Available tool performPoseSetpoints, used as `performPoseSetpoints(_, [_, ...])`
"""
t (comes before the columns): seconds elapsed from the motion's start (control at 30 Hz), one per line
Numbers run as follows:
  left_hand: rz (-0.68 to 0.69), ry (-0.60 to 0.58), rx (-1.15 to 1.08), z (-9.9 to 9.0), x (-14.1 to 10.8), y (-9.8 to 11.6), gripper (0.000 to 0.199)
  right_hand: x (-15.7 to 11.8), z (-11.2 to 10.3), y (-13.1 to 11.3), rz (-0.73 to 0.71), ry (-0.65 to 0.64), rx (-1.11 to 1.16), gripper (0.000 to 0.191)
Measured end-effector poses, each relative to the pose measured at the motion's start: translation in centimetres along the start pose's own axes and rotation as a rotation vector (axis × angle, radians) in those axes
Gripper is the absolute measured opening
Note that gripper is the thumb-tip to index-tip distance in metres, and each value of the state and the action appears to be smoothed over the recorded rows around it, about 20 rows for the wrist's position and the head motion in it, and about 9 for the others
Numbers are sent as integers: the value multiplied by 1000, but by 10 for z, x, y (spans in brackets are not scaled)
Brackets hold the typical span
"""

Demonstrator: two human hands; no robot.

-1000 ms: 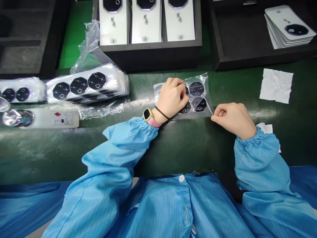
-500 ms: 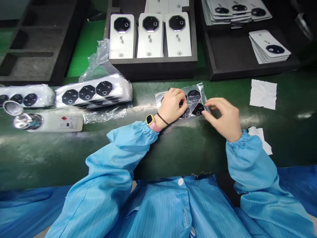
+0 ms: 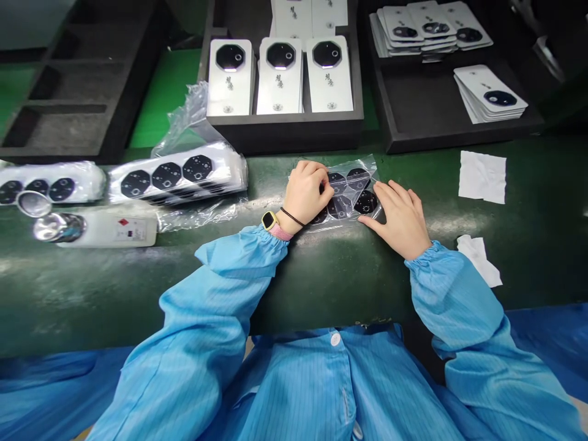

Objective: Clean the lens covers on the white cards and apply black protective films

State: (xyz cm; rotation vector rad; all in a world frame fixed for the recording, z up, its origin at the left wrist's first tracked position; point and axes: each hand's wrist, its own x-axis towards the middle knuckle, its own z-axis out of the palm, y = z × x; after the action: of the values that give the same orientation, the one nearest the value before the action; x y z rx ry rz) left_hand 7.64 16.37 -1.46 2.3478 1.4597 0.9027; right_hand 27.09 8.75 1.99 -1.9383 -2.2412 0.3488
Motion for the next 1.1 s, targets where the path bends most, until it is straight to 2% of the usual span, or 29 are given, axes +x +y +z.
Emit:
performPoseSetpoints(0.33, [-57, 131, 85, -9, 0, -30, 14, -1, 0, 4, 9, -9, 4, 63])
performPoseSetpoints(0.57, [-144, 107, 61, -19, -2, -41, 15, -1, 1, 5, 13, 22, 11, 61])
performPoseSetpoints(0.7, [-188, 143, 51, -27, -6, -47, 16, -2, 0, 8, 52, 30, 2, 64])
performPoseSetpoints(0.87, [-237, 146, -216, -40, -14, -48, 14, -2, 1, 17, 41, 70, 58, 60])
performPoseSetpoints(1.0, [-236, 120, -357, -43, -13, -38, 14, 4, 1, 16, 3, 117, 131, 58])
performPoseSetpoints(1.1, [-289, 60, -685, -40, -9, -25, 17, 11, -1, 5, 16, 51, 140, 79])
